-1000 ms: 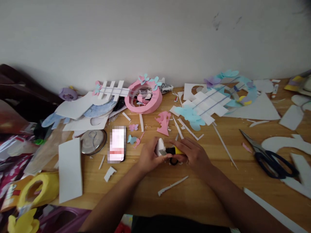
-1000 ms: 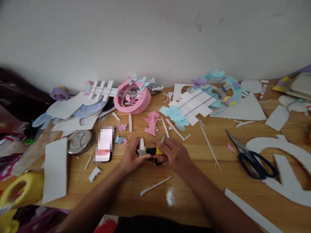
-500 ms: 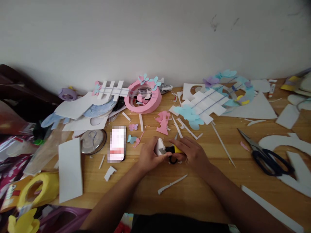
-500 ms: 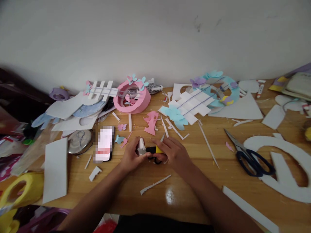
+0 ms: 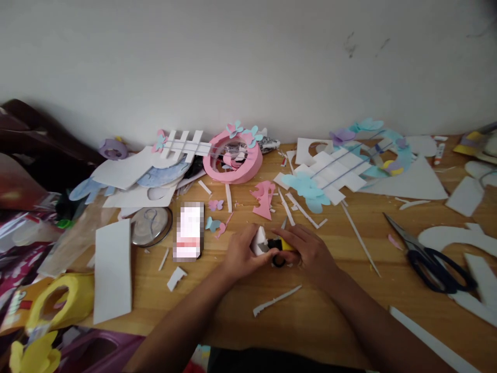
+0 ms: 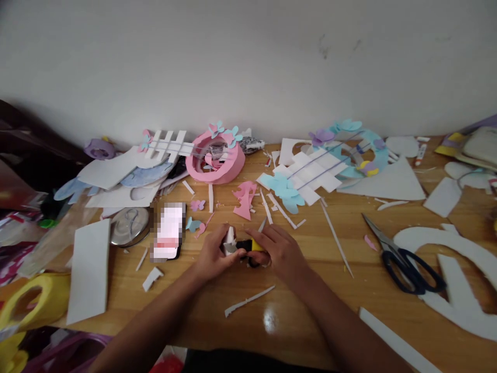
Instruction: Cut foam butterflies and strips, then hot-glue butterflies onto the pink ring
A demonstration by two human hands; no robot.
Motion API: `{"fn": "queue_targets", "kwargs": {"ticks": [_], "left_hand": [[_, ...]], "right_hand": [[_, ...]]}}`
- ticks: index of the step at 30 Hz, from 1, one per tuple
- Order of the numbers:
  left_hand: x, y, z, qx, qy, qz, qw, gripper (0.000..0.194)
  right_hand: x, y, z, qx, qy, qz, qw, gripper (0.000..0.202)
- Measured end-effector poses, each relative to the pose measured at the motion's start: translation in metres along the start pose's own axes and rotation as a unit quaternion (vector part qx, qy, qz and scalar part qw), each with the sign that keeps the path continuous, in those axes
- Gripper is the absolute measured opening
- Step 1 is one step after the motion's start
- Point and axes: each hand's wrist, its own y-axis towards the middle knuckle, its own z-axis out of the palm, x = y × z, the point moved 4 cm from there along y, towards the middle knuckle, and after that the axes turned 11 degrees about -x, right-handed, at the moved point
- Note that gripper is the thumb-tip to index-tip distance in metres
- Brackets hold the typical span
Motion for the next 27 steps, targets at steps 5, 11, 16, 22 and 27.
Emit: {"fn": "queue_targets", "kwargs": {"ticks": [5, 11, 16, 22, 27], "left_hand": [[0.003, 0.001, 0.0, -0.006, -0.002, 0.012, 1.0, 0.045], [0.017, 0.001, -0.001, -0.014, 0.013, 0.002, 1.0, 0.049], [0.026, 0.004, -0.004, -0.03, -0.009, -0.007, 0.999, 0.056], [0.023, 0.004, -0.004, -0.118, 0.077, 0.099, 0.985, 0.065], [0.017, 0.002, 0.01, -0.042, 0.129, 0.216, 0.967, 0.052]], "right_hand": [[0.002, 0.001, 0.0, -0.003, 0.003, 0.008, 1.0, 0.05], [0.003, 0.003, 0.003, -0.01, -0.003, 0.026, 1.0, 0.043], [-0.001, 0.001, 0.0, -0.052, 0.043, 0.03, 0.997, 0.033], [-0.01, -0.008, -0.005, -0.105, 0.152, 0.184, 0.965, 0.027], [-0.006, -0.007, 0.003, -0.109, 0.238, 0.369, 0.892, 0.027]]}}
